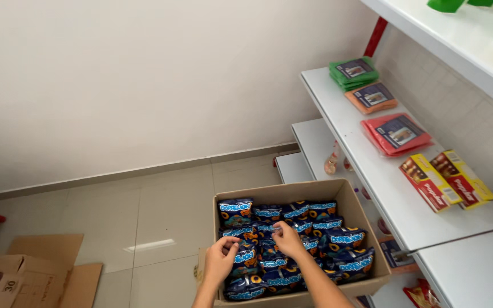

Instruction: The person picks up snack bags from a cardboard box on the floor and places them onto a store shelf, arranging them in neat rows.

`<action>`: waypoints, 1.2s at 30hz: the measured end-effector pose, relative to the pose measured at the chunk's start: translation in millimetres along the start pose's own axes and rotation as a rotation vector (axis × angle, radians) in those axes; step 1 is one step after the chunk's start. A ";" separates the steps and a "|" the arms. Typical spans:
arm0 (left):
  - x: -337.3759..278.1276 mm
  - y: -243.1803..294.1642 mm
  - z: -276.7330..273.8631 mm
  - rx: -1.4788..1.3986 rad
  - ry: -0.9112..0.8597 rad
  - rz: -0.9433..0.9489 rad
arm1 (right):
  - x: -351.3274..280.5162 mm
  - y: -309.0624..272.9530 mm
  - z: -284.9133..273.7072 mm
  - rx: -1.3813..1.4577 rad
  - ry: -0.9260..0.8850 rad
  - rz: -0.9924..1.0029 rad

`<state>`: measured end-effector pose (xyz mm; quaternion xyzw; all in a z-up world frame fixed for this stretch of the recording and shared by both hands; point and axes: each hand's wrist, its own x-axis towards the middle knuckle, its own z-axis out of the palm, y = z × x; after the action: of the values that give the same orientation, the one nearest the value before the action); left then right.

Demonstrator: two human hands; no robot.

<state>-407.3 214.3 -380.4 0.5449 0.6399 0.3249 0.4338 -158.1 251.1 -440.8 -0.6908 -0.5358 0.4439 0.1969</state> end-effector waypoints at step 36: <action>34.5 94.7 72.5 -0.145 -0.389 0.126 | -44.0 -23.8 -81.2 0.535 0.311 -0.167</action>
<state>-303.1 262.4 -333.2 0.6038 0.4837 0.2852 0.5658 -106.0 235.7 -362.4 -0.6276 -0.4186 0.4405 0.4866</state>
